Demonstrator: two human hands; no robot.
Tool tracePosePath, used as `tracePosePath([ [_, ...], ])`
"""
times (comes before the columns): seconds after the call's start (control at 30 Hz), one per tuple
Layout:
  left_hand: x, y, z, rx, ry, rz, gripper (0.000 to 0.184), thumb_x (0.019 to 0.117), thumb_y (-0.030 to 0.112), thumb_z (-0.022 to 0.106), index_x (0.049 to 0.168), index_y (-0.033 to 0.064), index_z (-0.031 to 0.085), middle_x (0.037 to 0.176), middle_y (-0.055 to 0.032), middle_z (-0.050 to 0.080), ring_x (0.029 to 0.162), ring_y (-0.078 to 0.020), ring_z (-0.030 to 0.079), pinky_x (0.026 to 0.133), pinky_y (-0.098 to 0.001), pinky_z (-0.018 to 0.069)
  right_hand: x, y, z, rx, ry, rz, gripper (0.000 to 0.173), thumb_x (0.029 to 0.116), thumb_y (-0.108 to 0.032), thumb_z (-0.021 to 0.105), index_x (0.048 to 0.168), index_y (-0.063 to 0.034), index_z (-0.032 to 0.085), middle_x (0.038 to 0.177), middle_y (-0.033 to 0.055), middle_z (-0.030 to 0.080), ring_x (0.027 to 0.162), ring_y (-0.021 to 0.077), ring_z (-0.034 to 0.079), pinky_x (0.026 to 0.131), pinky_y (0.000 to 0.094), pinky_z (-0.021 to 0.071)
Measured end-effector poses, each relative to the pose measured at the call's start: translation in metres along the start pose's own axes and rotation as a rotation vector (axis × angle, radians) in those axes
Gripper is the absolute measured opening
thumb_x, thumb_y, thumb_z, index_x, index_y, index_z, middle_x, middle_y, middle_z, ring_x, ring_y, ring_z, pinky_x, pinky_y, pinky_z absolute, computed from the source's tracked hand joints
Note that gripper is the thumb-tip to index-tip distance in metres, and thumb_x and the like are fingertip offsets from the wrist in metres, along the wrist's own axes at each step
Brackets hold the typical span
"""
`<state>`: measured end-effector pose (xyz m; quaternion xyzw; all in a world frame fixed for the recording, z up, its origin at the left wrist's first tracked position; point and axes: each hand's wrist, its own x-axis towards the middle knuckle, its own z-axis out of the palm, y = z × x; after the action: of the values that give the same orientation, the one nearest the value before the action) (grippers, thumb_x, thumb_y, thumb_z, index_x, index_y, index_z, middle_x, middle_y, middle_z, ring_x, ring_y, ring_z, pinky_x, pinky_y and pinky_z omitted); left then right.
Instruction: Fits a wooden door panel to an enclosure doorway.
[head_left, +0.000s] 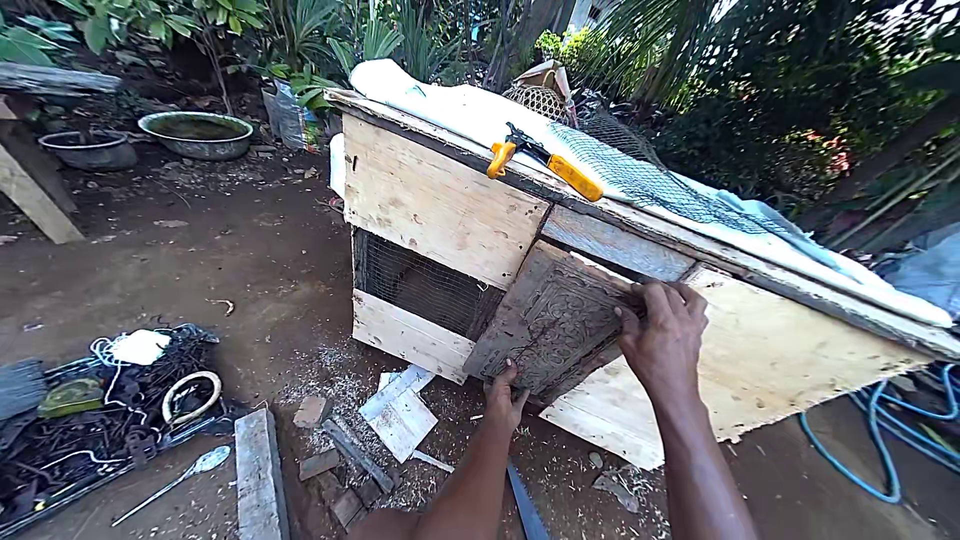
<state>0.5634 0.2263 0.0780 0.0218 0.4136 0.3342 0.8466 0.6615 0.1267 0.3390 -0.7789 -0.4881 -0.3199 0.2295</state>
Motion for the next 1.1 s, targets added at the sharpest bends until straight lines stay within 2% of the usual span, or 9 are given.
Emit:
tracePosePath([
  [0.17,-0.022,0.039,-0.011,-0.023,-0.096,0.121,0.074,0.09,0.011,0.078,0.153,0.0136,0.038,0.147,-0.0171,0.052,0.126,-0.0339,0.059,0.099,-0.0526,0.055,-0.005,0.011,-0.045,0.169,-0.036,0.057,0.041,0.0822,-0.009,0.083,0.119,-0.0073,0.063,0.102,0.0148,0.071,0.099,0.0376,0.067,0.094,0.0655,0.0475],
  [0.27,-0.052,0.077,-0.02,-0.024,-0.147,0.211,0.079,0.09,-0.003,0.068,0.156,0.0152,0.029,0.143,-0.0206,0.051,0.117,-0.035,0.061,0.092,-0.0507,0.057,-0.023,0.033,-0.076,0.301,-0.09,0.049,0.063,0.0799,-0.008,0.083,0.139,-0.0145,0.062,0.104,0.0103,0.072,0.094,0.0278,0.069,0.083,0.0529,0.0568],
  [0.3,-0.063,0.093,-0.02,-0.051,-0.165,0.246,0.076,0.0908,-0.005,0.061,0.156,0.0156,0.029,0.145,-0.021,0.049,0.12,-0.0366,0.06,0.093,-0.0528,0.0564,-0.029,0.042,-0.082,0.338,-0.109,0.017,0.058,0.08,-0.006,0.081,0.136,-0.0131,0.066,0.107,0.0116,0.071,0.095,0.0269,0.069,0.083,0.05,0.057],
  [0.4,-0.105,0.145,-0.018,-0.233,-0.235,0.324,0.056,0.1019,0.009,0.043,0.157,0.0132,0.035,0.152,-0.0201,0.047,0.132,-0.0403,0.055,0.101,-0.0599,0.0523,-0.051,0.065,-0.09,0.451,-0.118,-0.028,0.034,0.079,-0.005,0.081,0.111,-0.0029,0.071,0.108,0.0151,0.07,0.099,0.0248,0.069,0.089,0.0456,0.0578],
  [0.53,-0.164,0.186,-0.012,-0.352,-0.326,0.383,0.047,0.1083,0.028,0.035,0.15,0.0069,0.043,0.15,-0.0195,0.049,0.135,-0.0396,0.052,0.105,-0.0658,0.0457,-0.084,0.074,-0.081,0.661,-0.019,0.094,0.041,0.0765,0.003,0.081,0.115,0.0062,0.066,0.11,0.0173,0.071,0.101,0.0204,0.071,0.093,0.0391,0.0604],
  [0.67,-0.208,0.205,-0.019,-0.311,-0.453,0.492,0.049,0.108,0.037,0.023,0.136,0.0087,0.051,0.133,-0.0157,0.058,0.121,-0.0334,0.058,0.099,-0.0596,0.0475,-0.095,0.075,-0.08,0.768,0.034,-0.052,0.025,0.0902,-0.017,0.068,0.106,0.0017,0.07,0.104,0.0124,0.07,0.098,0.0166,0.067,0.092,0.0339,0.0565],
  [0.8,-0.231,0.224,-0.038,-0.227,-0.64,0.555,0.048,0.1045,0.035,0.027,0.119,0.0071,0.064,0.106,-0.0121,0.071,0.099,-0.0258,0.069,0.087,-0.0484,0.0566,-0.096,0.097,-0.061,0.69,0.046,-0.228,0.038,0.1009,-0.031,0.056,0.11,0.0035,0.07,0.116,0.0218,0.07,0.115,0.0279,0.067,0.102,0.0435,0.0536],
  [0.9,-0.245,0.237,-0.053,-0.147,-0.788,0.596,0.037,0.1015,0.024,0.038,0.116,0.0063,0.067,0.113,-0.0115,0.072,0.102,-0.0226,0.071,0.085,-0.0417,0.0609,-0.099,0.083,-0.059,0.619,0.086,-0.221,0.024,0.0996,-0.013,0.057,0.11,0.0054,0.069,0.121,0.0238,0.067,0.119,0.0324,0.065,0.104,0.0462,0.0518],
  [1.1,-0.266,0.277,-0.072,0.096,-1.05,0.768,0.05,0.0982,0.019,0.042,0.146,0.011,0.051,0.144,-0.0093,0.059,0.125,-0.021,0.063,0.097,-0.0387,0.0575,-0.09,0.049,-0.061,0.603,0.186,-0.234,0.024,0.1023,-0.009,0.049,0.11,0.007,0.066,0.128,0.0266,0.062,0.129,0.036,0.058,0.11,0.0465,0.047],
])
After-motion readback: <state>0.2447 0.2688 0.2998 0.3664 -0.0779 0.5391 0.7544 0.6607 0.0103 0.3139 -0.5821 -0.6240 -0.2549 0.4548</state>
